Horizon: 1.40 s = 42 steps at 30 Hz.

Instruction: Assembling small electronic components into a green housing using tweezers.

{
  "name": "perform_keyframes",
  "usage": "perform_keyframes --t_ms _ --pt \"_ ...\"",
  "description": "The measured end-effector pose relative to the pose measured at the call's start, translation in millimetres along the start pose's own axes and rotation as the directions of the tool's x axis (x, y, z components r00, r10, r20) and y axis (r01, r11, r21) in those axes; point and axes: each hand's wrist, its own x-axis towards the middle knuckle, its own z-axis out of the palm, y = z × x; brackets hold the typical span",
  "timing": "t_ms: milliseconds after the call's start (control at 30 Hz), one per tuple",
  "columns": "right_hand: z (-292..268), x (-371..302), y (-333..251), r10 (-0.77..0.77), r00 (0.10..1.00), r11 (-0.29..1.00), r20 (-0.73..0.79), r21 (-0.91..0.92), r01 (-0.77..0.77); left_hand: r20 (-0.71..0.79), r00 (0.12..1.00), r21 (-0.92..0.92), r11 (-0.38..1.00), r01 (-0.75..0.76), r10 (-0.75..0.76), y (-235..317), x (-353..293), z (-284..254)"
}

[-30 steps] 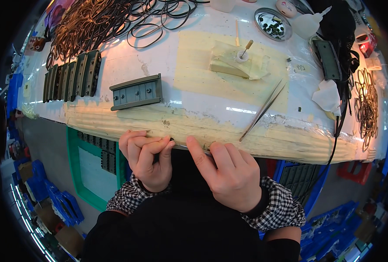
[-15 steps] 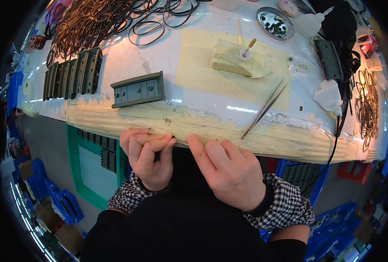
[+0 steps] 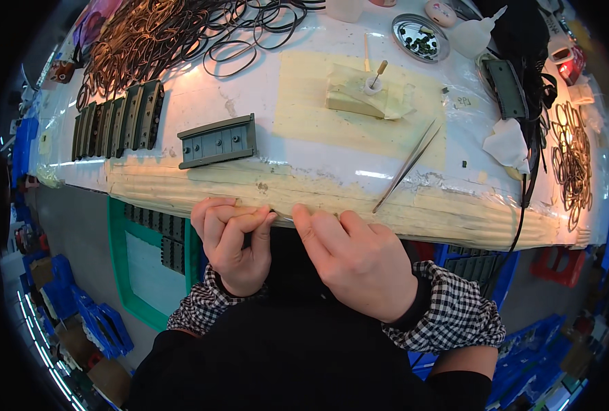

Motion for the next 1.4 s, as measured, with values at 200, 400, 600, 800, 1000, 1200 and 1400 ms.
perform_keyframes --t_ms 200,400,600,800,1000,1200,1400 --pt "4 -3 9 0.104 0.993 0.981 -0.059 0.170 -0.093 0.008 1.000 -0.030 0.999 -0.014 0.015 -5 -1 -1" --pt "-22 -10 27 0.238 0.971 0.842 0.003 0.497 -0.208 -0.002 0.996 -0.013 0.996 -0.085 0.085 -9 -3 -2" --pt "-59 -56 74 0.658 0.674 0.733 -0.337 0.490 -0.471 -0.009 0.991 -0.211 0.968 -0.132 0.133 -8 11 -7" --pt "-43 -76 117 0.762 0.588 0.647 -0.272 0.366 -0.669 0.325 0.903 -0.804 0.419 0.421 -0.283 6 26 -7" --pt "-29 -72 127 0.564 0.675 0.796 -0.476 0.097 -0.597 0.701 0.684 -0.709 -0.308 0.635 -0.203 9 42 -7" --pt "-49 -16 40 0.213 0.823 0.968 -0.526 0.227 -0.105 0.770 0.616 -0.634 -0.317 0.706 -0.168 14 46 -5" --pt "-34 28 24 0.007 0.842 0.949 -0.539 0.269 0.164 0.770 0.617 -0.623 -0.401 0.672 -0.162 25 46 -3"
